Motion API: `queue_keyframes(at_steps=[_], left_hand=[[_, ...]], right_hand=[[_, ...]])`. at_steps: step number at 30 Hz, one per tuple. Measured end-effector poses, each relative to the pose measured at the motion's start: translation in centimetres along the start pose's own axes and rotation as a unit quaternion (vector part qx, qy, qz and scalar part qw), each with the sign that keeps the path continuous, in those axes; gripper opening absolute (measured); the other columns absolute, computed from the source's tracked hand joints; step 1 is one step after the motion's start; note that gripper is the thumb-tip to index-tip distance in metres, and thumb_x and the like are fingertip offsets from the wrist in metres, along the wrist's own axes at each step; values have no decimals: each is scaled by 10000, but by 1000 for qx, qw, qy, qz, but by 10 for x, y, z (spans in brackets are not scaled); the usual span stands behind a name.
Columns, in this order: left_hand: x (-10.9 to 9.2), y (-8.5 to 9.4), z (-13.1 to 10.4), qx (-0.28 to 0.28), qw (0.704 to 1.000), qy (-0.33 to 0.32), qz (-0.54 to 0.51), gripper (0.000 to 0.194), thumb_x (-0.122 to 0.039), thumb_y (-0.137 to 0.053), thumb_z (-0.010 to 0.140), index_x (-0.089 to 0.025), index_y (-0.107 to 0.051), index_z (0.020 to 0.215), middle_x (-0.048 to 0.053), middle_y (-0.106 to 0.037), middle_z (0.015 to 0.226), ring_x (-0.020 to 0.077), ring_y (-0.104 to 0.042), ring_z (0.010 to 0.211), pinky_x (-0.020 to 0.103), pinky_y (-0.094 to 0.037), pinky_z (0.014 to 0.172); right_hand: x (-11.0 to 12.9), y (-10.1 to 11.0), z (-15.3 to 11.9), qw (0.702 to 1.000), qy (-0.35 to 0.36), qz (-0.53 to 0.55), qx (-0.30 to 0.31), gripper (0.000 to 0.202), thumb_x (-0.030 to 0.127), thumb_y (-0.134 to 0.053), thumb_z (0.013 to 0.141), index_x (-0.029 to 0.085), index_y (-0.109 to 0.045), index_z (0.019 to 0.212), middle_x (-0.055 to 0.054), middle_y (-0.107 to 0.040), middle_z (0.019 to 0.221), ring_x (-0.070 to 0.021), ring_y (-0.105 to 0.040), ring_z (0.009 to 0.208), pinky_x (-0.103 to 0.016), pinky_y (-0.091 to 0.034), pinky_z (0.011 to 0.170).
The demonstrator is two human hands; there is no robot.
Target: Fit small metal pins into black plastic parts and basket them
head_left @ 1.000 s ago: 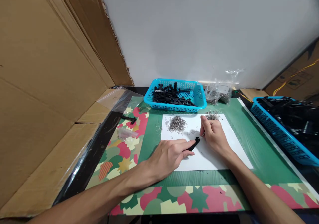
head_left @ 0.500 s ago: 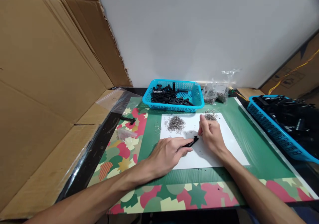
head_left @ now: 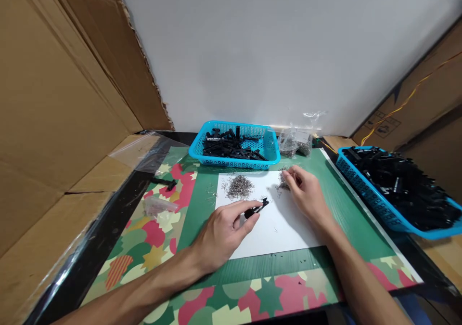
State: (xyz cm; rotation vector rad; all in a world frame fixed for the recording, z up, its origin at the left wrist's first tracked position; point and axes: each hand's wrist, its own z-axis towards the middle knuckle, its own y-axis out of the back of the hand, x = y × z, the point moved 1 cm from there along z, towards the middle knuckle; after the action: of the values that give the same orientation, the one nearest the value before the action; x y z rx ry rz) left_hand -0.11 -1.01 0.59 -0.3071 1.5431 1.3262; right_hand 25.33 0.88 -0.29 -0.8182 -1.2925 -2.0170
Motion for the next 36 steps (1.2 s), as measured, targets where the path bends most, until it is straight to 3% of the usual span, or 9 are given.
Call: queue_keyframes(at_steps=[3, 8, 22, 24, 27, 31, 36], left_hand=[[-2, 0, -1, 10, 1000, -14, -17, 306, -379, -606, 1047, -248, -745, 1286, -4, -695, 888, 108, -486, 604, 247, -419, 602], [-3, 2, 1, 21, 997, -52, -54, 279, -324, -573, 1071, -235, -753, 1264, 36, -703, 1022, 116, -541, 688, 256, -447, 657], [1, 3, 6, -9, 995, 0, -101, 272, -323, -624, 1024, -249, -818, 1199, 38, -638, 1068, 92, -513, 667, 240, -435, 621], [2, 4, 7, -17, 994, 2, -109, 270, -337, -630, 1024, -250, -813, 1203, 38, -640, 1064, 98, -523, 684, 239, -433, 622], [3, 5, 7, -32, 992, 10, -118, 255, -349, -643, 1019, -255, -810, 1188, 35, -638, 1056, 105, -537, 709, 236, -433, 630], [2, 3, 8, -55, 991, 21, -119, 232, -377, -681, 1001, -254, -805, 1154, 23, -627, 1031, 96, -521, 682, 233, -432, 625], [3, 2, 6, -89, 990, 7, -111, 204, -378, -687, 1000, -217, -780, 1084, 18, -622, 998, 93, -505, 656, 238, -418, 612]], right_hand=[[8, -8, -5, 993, -18, -102, 56, 151, 376, -642, 962, 234, -674, 918, 30, -559, 673, -159, -483, 617, -274, -296, 602], [13, -16, -6, 984, -33, -119, 126, 153, 386, -686, 920, 261, -775, 923, 26, -612, 664, -166, -545, 621, -273, -314, 591], [8, -17, -8, 978, -31, -156, 138, 117, 270, -613, 955, 244, -688, 868, -24, -725, 781, -194, -564, 675, -290, -274, 609], [7, -16, -8, 984, -33, -121, 130, 106, 268, -593, 961, 243, -668, 890, -16, -692, 766, -190, -540, 673, -289, -280, 616], [13, -14, -8, 989, -29, 37, 138, 150, 343, -581, 984, 229, -628, 900, -1, -594, 745, -179, -491, 680, -281, -321, 626], [32, -18, -14, 950, -45, 239, 193, 295, 491, -631, 994, 211, -633, 898, 29, -475, 732, -142, -397, 640, -268, -311, 588], [47, -32, -24, 919, -72, 309, 235, 325, 517, -717, 954, 199, -685, 901, 44, -441, 716, -116, -345, 608, -262, -284, 554]])
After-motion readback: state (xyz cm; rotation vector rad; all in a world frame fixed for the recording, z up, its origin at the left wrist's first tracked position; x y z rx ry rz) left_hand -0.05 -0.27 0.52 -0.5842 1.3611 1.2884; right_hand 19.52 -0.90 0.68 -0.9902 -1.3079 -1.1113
